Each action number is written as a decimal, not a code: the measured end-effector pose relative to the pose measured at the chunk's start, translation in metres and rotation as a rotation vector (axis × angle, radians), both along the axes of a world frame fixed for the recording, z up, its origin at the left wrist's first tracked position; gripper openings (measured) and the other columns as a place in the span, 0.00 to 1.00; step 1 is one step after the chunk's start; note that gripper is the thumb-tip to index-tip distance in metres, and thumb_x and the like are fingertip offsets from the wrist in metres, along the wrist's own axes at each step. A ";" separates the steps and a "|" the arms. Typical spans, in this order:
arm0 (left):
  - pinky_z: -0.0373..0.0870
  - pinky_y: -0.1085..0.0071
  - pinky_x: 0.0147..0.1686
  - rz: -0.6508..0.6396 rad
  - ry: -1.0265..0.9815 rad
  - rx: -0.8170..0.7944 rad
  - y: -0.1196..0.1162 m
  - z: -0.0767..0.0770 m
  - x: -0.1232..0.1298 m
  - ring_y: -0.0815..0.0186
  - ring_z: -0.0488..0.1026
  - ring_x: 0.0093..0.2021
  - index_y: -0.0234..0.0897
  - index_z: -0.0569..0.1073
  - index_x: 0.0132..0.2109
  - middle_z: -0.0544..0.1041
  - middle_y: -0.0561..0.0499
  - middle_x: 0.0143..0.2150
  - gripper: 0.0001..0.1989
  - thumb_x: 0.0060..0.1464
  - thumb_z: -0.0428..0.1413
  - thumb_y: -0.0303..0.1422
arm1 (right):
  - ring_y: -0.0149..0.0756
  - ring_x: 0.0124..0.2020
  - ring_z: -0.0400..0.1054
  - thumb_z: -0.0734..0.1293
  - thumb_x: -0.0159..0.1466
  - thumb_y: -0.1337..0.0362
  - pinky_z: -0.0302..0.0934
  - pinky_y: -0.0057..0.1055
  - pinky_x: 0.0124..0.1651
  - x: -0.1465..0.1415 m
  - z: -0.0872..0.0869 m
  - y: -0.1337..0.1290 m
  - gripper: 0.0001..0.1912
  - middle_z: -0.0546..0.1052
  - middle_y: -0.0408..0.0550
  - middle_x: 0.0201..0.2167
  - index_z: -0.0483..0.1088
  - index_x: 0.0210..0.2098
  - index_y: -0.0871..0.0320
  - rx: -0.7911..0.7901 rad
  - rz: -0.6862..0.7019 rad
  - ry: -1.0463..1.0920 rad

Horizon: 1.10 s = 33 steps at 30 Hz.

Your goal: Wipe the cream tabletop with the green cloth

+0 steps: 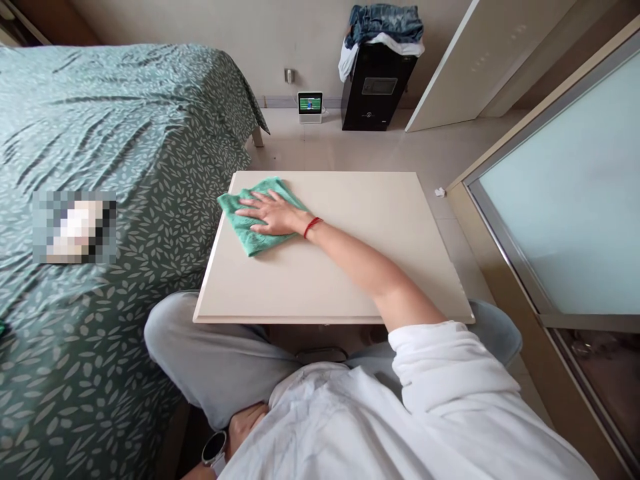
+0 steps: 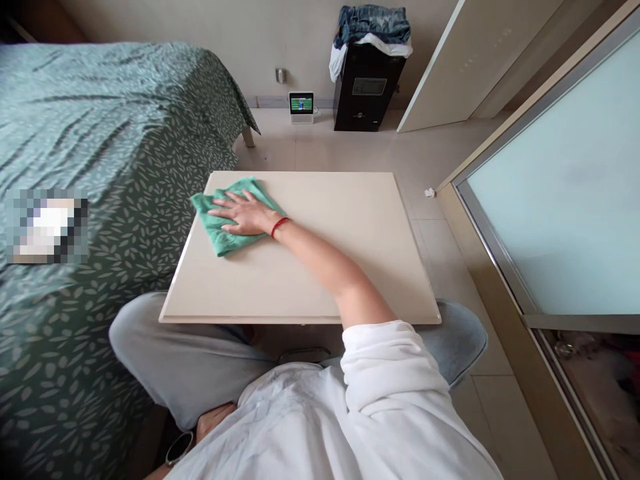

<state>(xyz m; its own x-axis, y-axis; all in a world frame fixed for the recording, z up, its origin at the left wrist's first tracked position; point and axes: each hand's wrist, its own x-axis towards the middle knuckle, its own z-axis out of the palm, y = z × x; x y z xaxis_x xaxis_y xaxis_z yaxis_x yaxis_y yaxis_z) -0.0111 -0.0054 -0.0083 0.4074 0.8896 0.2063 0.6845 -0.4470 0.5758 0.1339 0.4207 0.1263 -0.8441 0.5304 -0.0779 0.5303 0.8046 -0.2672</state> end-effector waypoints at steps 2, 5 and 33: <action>0.53 0.80 0.15 0.006 -0.001 0.015 0.000 0.001 0.002 0.76 0.60 0.14 0.38 0.60 0.19 0.60 0.57 0.14 0.18 0.54 0.40 0.36 | 0.63 0.94 0.40 0.61 0.83 0.55 0.31 0.73 0.91 0.039 -0.001 0.008 0.39 0.52 0.53 0.94 0.60 0.91 0.51 -0.001 -0.171 -0.001; 0.53 0.80 0.15 0.001 -0.010 0.033 0.001 0.003 0.003 0.76 0.59 0.14 0.38 0.60 0.19 0.60 0.57 0.15 0.19 0.55 0.38 0.37 | 0.65 0.94 0.39 0.59 0.84 0.54 0.32 0.77 0.89 0.111 -0.005 0.016 0.40 0.50 0.57 0.94 0.58 0.92 0.53 -0.005 -0.451 -0.021; 0.52 0.81 0.18 -0.010 0.054 0.027 -0.002 -0.001 0.002 0.76 0.60 0.15 0.37 0.60 0.19 0.62 0.57 0.15 0.17 0.53 0.41 0.35 | 0.73 0.93 0.41 0.64 0.82 0.57 0.37 0.83 0.89 -0.065 -0.018 -0.084 0.39 0.55 0.58 0.93 0.63 0.90 0.53 0.058 0.018 0.069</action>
